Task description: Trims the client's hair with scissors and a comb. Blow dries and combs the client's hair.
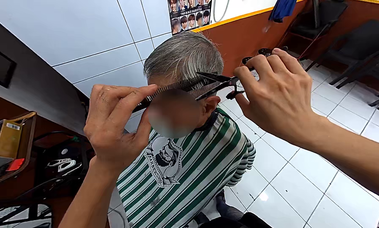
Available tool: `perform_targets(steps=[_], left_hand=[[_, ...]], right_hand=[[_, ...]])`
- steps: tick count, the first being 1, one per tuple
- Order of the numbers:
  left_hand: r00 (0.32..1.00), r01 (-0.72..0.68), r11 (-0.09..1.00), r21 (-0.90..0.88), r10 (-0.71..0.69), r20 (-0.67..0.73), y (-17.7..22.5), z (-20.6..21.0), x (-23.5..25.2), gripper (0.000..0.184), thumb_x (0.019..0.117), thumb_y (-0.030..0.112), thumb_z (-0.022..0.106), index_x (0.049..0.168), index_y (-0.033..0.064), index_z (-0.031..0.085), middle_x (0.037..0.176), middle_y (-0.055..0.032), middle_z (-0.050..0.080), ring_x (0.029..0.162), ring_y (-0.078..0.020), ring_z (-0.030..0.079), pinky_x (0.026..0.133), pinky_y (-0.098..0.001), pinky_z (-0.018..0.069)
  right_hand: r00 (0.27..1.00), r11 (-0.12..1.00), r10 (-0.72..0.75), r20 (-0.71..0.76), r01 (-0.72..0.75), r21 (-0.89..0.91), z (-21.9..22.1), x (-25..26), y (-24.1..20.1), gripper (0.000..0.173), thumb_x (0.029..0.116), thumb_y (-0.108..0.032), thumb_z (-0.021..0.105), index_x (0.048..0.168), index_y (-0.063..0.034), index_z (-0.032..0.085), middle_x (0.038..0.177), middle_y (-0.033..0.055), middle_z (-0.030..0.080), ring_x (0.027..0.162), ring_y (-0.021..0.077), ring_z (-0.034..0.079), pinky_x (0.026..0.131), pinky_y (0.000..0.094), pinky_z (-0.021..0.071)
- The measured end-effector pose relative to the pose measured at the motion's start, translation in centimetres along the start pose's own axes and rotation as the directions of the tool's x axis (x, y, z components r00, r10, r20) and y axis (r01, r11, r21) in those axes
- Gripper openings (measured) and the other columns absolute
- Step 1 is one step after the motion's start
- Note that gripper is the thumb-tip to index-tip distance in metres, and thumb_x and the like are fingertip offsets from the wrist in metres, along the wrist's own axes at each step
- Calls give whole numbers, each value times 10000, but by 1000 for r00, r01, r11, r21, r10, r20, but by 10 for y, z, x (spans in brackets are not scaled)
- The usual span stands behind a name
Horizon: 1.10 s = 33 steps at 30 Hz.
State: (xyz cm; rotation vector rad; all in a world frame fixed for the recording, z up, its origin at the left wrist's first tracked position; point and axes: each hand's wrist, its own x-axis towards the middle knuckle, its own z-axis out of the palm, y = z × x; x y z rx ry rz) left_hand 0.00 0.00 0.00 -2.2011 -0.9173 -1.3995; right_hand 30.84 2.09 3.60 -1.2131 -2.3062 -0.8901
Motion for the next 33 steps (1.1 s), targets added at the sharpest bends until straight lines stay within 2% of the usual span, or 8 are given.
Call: perform_targets(steps=[4, 8, 11, 17, 24, 27, 30, 33], left_hand=[[1000, -8, 1000, -14, 8, 0, 1, -2, -2, 276, 960, 113, 684, 1213, 7, 709, 1097, -156, 667, 1050, -225, 598, 909, -326, 460], [973, 218, 970, -110, -224, -51, -9, -29, -8, 368, 1011, 217, 629, 1343, 57, 635, 1221, -45, 652, 1078, -96, 623, 918, -271, 519], [904, 355, 914, -197, -389, -177, -2, -31, -11, 394, 1101, 287, 445, 1382, 39, 564, 1086, 31, 645, 844, -20, 610, 734, -205, 525], [980, 155, 987, 29, -150, -134, 60, 50, -39, 274, 1065, 208, 530, 1262, 68, 660, 998, -141, 635, 893, -205, 615, 772, -291, 519], [981, 187, 963, 194, -172, -89, 22, 50, -36, 290, 1050, 186, 565, 1277, 76, 707, 967, -190, 664, 857, -297, 641, 714, -380, 526], [926, 377, 911, 168, -366, -94, -5, 20, -22, 325, 1079, 154, 489, 1305, 12, 674, 961, -192, 649, 791, -254, 617, 693, -366, 519], [809, 562, 827, 2, -549, -209, -7, 2, -20, 372, 1116, 207, 389, 1362, 22, 599, 956, -53, 639, 726, -51, 560, 646, -206, 470], [899, 400, 915, 45, -383, -210, 38, 23, -28, 342, 1086, 133, 439, 1346, -30, 589, 990, -138, 644, 790, -134, 601, 689, -273, 512]], right_hand=[[999, 998, -21, 31, 19, 62, -3, -8, -7, 167, 943, 74, 498, 1042, 46, 630, 806, 228, 609, 666, 418, 630, 610, 529, 470], [994, 964, -107, 32, 95, 250, -1, -43, -8, 188, 900, 31, 528, 1007, 5, 680, 815, 164, 651, 703, 352, 652, 650, 507, 512], [999, 927, -50, 2, 46, 372, 2, -69, -8, 212, 906, -42, 542, 1017, -47, 723, 918, 121, 720, 824, 298, 709, 718, 470, 563], [992, 814, 124, 37, -123, 568, 8, -108, -7, 214, 974, -165, 556, 1071, -96, 734, 985, 69, 757, 865, 180, 716, 703, 364, 551], [977, 776, 193, 91, -209, 595, 6, -131, 1, 223, 961, -169, 556, 1087, -105, 729, 970, 62, 758, 866, 158, 714, 715, 353, 548], [969, 755, 226, 96, -236, 611, 6, -141, 5, 231, 956, -178, 564, 1087, -95, 734, 971, 74, 760, 869, 159, 719, 720, 351, 555], [960, 708, 263, 97, -261, 656, 8, -153, 4, 222, 955, -168, 576, 1087, -72, 727, 979, 85, 754, 899, 126, 712, 777, 300, 563], [947, 640, 304, 103, -284, 714, 12, -157, -2, 215, 944, -165, 601, 1085, -64, 728, 992, 63, 759, 944, 75, 710, 851, 247, 571]])
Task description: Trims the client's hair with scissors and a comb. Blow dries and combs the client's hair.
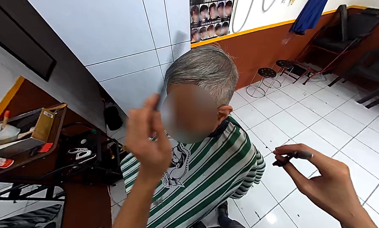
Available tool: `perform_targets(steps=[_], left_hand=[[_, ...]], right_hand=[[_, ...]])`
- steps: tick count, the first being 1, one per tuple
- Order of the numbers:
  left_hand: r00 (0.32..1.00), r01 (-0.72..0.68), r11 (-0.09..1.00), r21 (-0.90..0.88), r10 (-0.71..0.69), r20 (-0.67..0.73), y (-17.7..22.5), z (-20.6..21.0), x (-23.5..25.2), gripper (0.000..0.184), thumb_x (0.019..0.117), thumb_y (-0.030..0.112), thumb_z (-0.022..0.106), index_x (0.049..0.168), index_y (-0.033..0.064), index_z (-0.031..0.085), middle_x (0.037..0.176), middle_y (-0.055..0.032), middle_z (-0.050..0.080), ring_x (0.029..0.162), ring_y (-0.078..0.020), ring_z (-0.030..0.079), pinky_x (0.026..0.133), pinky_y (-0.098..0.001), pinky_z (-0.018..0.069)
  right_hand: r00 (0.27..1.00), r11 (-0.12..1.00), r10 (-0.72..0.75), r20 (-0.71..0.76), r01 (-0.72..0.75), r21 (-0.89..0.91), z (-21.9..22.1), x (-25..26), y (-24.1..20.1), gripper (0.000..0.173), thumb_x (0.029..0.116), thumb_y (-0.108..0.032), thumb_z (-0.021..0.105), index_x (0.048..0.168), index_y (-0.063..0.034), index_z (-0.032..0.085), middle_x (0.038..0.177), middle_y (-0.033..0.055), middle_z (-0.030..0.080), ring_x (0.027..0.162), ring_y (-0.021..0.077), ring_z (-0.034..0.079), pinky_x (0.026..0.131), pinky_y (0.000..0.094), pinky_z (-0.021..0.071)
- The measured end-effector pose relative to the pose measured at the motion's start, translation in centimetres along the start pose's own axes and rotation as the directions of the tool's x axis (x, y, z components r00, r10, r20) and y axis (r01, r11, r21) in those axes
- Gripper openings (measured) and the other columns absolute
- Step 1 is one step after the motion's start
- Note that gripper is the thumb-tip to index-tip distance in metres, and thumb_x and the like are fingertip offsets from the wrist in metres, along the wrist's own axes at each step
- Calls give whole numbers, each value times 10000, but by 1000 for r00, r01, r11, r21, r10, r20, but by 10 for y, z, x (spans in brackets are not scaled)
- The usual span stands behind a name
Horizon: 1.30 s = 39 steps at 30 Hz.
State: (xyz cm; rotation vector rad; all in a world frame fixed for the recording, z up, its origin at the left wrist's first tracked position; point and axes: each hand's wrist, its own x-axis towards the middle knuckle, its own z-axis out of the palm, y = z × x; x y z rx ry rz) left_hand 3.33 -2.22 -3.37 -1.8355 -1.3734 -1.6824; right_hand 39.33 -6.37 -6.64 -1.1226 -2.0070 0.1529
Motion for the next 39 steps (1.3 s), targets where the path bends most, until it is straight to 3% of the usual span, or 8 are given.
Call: perform_targets(steps=[4, 8, 13, 19, 23, 25, 32, 39], left_hand=[[968, -249, 961, 119, 244, 55, 19, 36, -12, 290, 1055, 212, 552, 1254, 79, 717, 919, -151, 663, 814, -259, 631, 668, -340, 509], [980, -155, 949, 276, 113, 162, -11, 13, 25, 308, 1062, 206, 537, 1277, 76, 715, 945, -208, 675, 804, -343, 649, 659, -461, 519], [996, 90, 979, 181, -85, -34, -12, -25, 44, 364, 1108, 187, 418, 1212, -68, 657, 940, -149, 676, 800, -124, 634, 740, -278, 525], [969, -244, 931, 272, 220, 114, 41, 21, 17, 287, 1044, 175, 555, 1215, 36, 738, 845, -144, 657, 704, -225, 601, 598, -322, 473], [996, -47, 879, 474, 8, 84, 10, -9, 35, 320, 1075, 186, 495, 1213, 0, 716, 939, -219, 695, 807, -315, 684, 709, -456, 547], [997, 32, 890, 454, 1, -71, 9, -24, 37, 339, 1090, 161, 458, 1180, -62, 696, 921, -185, 700, 802, -193, 669, 744, -324, 543], [967, -251, 908, 336, 217, 137, 81, 57, -16, 262, 1018, 192, 598, 1157, 42, 762, 905, -157, 658, 764, -173, 627, 660, -234, 510], [995, -27, 823, 567, 77, -65, 45, 11, 16, 312, 1063, 122, 497, 1220, -55, 699, 944, -204, 667, 823, -206, 622, 749, -301, 508]], right_hand=[[1000, 998, 2, 6, -2, 55, 8, -1, -3, 213, 942, -162, 609, 1093, -71, 729, 997, 39, 759, 958, 49, 705, 870, 220, 568], [1000, 996, 14, -6, -13, 87, 3, -9, 2, 205, 942, -172, 609, 1082, -77, 725, 1000, 26, 755, 946, 33, 698, 867, 208, 566], [997, 988, 67, -37, -61, 139, -5, -23, 14, 204, 945, -174, 621, 1076, -50, 718, 989, 30, 753, 965, 16, 689, 905, 189, 551], [995, 972, 89, -36, -79, 222, 2, -22, 21, 212, 950, -191, 623, 1086, -60, 719, 1000, 24, 754, 969, 8, 689, 906, 185, 555], [994, 957, 106, -32, -93, 276, -2, -29, 35, 215, 951, -176, 636, 1099, -44, 715, 999, 42, 751, 966, 22, 689, 911, 201, 555], [992, 945, 124, -31, -109, 308, -4, -34, 43, 228, 957, -185, 650, 1120, -34, 701, 1014, 57, 751, 984, 32, 690, 931, 216, 553], [984, 896, 175, -20, -151, 417, 6, -33, 66, 322, 934, -289, 707, 1170, -72, 682, 1064, 18, 754, 1036, 15, 675, 956, 216, 538], [979, 851, 190, 78, -204, 484, 0, -40, 99, 322, 924, -202, 728, 1158, 12, 667, 1042, 56, 750, 1008, 17, 675, 952, 229, 540]])
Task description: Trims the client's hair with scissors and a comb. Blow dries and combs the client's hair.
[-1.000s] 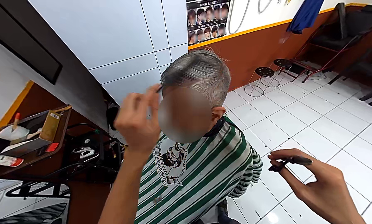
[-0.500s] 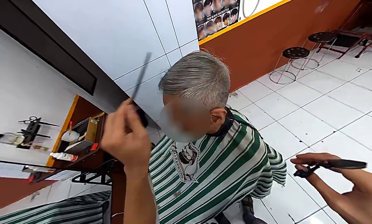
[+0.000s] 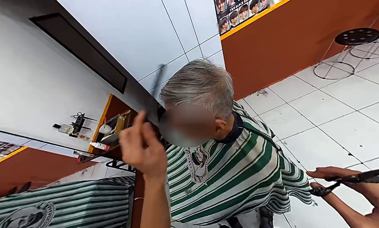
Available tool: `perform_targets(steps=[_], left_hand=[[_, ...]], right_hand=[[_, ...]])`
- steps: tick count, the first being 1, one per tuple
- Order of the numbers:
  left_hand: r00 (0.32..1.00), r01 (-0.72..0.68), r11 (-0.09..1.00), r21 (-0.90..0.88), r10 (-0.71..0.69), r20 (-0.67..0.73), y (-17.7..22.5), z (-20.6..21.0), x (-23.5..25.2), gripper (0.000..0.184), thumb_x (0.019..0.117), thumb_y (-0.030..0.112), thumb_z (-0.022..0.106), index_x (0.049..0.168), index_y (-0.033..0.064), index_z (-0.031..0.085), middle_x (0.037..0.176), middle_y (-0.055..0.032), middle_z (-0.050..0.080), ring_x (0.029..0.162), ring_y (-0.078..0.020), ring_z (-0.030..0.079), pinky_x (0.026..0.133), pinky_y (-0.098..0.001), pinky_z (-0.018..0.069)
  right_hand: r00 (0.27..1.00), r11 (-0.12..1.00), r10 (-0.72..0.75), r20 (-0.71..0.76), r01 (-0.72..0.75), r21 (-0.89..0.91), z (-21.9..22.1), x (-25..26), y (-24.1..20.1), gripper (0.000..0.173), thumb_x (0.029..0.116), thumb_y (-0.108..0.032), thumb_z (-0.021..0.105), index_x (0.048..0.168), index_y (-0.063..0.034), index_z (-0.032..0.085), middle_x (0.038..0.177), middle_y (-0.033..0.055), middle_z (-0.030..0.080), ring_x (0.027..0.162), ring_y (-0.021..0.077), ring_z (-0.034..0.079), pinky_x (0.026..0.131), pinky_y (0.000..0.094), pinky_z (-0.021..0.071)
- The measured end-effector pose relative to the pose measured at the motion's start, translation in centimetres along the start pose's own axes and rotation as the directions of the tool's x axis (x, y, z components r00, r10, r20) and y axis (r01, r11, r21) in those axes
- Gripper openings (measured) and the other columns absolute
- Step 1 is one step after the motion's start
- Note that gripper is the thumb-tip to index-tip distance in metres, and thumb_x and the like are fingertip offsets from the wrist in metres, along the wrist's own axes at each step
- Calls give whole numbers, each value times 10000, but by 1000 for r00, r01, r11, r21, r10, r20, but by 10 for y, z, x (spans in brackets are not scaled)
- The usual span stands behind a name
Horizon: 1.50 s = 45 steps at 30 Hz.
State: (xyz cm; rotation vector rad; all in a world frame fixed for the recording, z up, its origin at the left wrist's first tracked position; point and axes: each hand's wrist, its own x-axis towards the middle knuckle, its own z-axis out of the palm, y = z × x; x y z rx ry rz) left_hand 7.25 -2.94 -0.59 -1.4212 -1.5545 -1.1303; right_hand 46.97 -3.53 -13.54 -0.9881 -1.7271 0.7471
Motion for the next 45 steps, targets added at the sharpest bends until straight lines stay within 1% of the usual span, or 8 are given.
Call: perform_targets(steps=[8, 11, 14, 20, 28, 35, 40, 45], left_hand=[[970, -218, 975, -49, 222, 101, 33, 19, -19, 266, 1043, 252, 571, 1197, 128, 750, 949, -145, 668, 861, -245, 624, 756, -339, 513], [996, 0, 1000, 3, 0, 91, 1, 3, 2, 301, 1065, 172, 515, 1228, 20, 717, 1063, -176, 710, 940, -248, 674, 828, -396, 550], [983, 177, 966, -190, -184, -21, -5, -15, -5, 350, 1103, 187, 424, 1317, -1, 627, 1007, -30, 654, 796, -32, 584, 702, -201, 499], [997, 55, 920, -388, -26, 79, 7, 11, -66, 300, 1068, 295, 538, 1188, 94, 727, 1065, -36, 643, 1074, -83, 573, 971, -235, 456], [961, 277, 913, -299, -268, 72, -48, 22, -32, 327, 1082, 189, 481, 1299, 42, 677, 983, -62, 651, 855, -92, 607, 769, -248, 516], [990, -110, 860, -499, 140, 23, -33, 41, -51, 281, 1072, 277, 531, 1197, 113, 721, 1012, -74, 645, 1001, -153, 588, 902, -270, 471], [999, 12, 872, -490, 7, 37, -77, 46, -22, 314, 1071, 188, 522, 1286, 35, 691, 1025, -157, 666, 951, -212, 610, 854, -343, 502], [991, -68, 704, -707, 130, 34, -90, 33, -16, 319, 1047, 271, 597, 1311, 109, 671, 1151, -21, 632, 1135, -88, 573, 973, -260, 473]], right_hand=[[995, 995, 13, 103, -23, 99, -10, 19, 16, 341, 931, -128, 716, 1148, 117, 621, 1060, 121, 745, 1032, 54, 688, 988, 278, 541], [991, 994, -6, 132, -9, 113, -16, 23, 24, 313, 927, -98, 720, 1155, 95, 629, 1068, 90, 751, 1040, 45, 690, 995, 282, 545], [991, 993, -3, 136, -14, 121, -20, 27, 30, 294, 946, -92, 711, 1161, 89, 627, 1086, 65, 746, 1055, 31, 679, 1015, 278, 534], [983, 995, -31, 178, 14, 98, -20, 48, 23, 316, 952, -65, 685, 1182, 136, 604, 1090, 117, 747, 1052, 73, 696, 1003, 291, 542], [977, 995, -92, 194, 96, -12, -3, 46, -4, 332, 929, -140, 725, 1186, 56, 649, 1084, 82, 752, 1044, 28, 677, 981, 244, 532], [989, 989, -118, 87, 125, -81, 20, 34, -43, 168, 933, -128, 686, 1097, -118, 721, 999, -53, 774, 958, 6, 714, 907, 211, 585], [984, 965, -161, 74, 172, -199, 33, 30, -69, 334, 902, -295, 765, 1201, -169, 687, 1111, -59, 753, 1066, 30, 687, 974, 244, 559], [961, 881, -250, 116, 276, -384, 38, 46, -97, 164, 960, -188, 640, 1072, -90, 709, 996, 0, 758, 961, 10, 697, 878, 191, 572]])
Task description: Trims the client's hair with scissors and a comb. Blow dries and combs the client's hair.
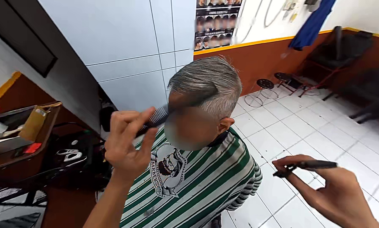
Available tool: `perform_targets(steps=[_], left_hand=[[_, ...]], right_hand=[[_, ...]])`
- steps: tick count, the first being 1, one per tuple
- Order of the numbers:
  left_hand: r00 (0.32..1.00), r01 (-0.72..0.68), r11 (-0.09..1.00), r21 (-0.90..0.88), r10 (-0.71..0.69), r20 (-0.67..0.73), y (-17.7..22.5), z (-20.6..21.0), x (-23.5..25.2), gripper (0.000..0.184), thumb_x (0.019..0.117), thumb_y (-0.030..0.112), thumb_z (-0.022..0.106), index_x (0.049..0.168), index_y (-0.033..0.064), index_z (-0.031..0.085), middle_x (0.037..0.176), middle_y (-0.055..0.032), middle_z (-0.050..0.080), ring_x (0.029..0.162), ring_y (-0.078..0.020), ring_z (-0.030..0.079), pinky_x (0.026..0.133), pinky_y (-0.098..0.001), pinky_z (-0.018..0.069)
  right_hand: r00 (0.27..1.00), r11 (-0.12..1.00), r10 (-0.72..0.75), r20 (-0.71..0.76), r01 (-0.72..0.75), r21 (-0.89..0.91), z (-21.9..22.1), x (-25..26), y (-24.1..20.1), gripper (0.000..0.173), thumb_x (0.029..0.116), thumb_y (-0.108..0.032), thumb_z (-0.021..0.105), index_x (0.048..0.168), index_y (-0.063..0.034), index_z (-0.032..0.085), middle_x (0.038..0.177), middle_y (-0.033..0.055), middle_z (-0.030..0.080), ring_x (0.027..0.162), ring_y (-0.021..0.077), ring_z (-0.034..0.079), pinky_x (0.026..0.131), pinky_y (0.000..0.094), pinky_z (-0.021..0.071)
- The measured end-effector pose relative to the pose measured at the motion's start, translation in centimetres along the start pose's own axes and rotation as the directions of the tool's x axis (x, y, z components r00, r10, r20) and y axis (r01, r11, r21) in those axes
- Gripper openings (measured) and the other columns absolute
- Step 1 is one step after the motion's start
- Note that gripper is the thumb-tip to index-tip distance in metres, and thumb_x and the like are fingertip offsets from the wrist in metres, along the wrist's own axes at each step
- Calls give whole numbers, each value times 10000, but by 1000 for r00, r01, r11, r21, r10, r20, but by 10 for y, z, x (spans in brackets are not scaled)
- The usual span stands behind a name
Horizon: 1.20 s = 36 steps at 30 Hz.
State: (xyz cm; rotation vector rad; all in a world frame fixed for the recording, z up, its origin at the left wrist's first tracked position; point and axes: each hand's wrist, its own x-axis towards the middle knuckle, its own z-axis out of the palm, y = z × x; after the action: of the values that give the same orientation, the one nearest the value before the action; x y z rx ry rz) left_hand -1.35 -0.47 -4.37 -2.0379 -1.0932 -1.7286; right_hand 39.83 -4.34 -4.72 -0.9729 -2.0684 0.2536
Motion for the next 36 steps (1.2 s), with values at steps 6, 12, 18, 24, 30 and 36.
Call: perform_targets(steps=[6, 12, 18, 24, 30, 36], left_hand=[[968, -145, 980, -132, 168, 184, -9, 10, 1, 233, 989, 175, 679, 1211, 122, 727, 1080, -54, 652, 1137, -158, 569, 993, -289, 448], [964, -161, 976, -146, 187, 191, -23, 13, 13, 247, 979, 151, 670, 1205, 77, 737, 1059, -89, 661, 1117, -189, 569, 975, -303, 439], [964, -160, 973, -167, 190, 184, -30, 11, 33, 278, 968, 158, 679, 1212, 36, 731, 1076, -113, 667, 1118, -203, 576, 982, -310, 436], [962, -176, 973, -151, 203, 183, -31, 7, 54, 294, 956, 159, 687, 1213, 23, 733, 1105, -113, 664, 1113, -207, 581, 965, -327, 457], [963, -180, 972, -148, 205, 176, -30, 6, 51, 277, 955, 157, 684, 1194, 30, 741, 1094, -110, 667, 1111, -205, 582, 961, -327, 453], [966, -169, 978, -126, 189, 174, -31, 2, 51, 280, 959, 156, 680, 1199, 22, 736, 1103, -119, 667, 1111, -209, 589, 962, -332, 461]], right_hand=[[988, 888, -111, 110, 148, -435, -9, 65, -32, 280, 970, -258, 583, 1148, -78, 704, 997, 73, 746, 856, 189, 710, 680, 396, 552], [957, 717, -125, 261, 269, -643, -5, 120, -52, 294, 847, -175, 621, 1101, -45, 689, 847, 110, 638, 678, 312, 632, 528, 464, 446], [937, 698, 1, 348, 249, -672, 10, 153, -97, 329, 833, -137, 757, 1032, 110, 668, 839, 228, 633, 776, 389, 656, 717, 520, 482], [916, 565, -32, 400, 347, -749, 4, 158, -75, 298, 812, -156, 697, 1081, -31, 665, 795, 108, 585, 657, 316, 608, 547, 454, 432], [919, 544, 24, 394, 318, -777, 0, 161, -79, 266, 822, -66, 673, 1088, -48, 674, 780, 98, 593, 600, 306, 602, 476, 435, 397], [947, 570, -50, 318, 289, -769, -2, 158, -74, 161, 860, -25, 605, 1010, -42, 658, 709, 104, 577, 521, 314, 565, 422, 429, 345]])
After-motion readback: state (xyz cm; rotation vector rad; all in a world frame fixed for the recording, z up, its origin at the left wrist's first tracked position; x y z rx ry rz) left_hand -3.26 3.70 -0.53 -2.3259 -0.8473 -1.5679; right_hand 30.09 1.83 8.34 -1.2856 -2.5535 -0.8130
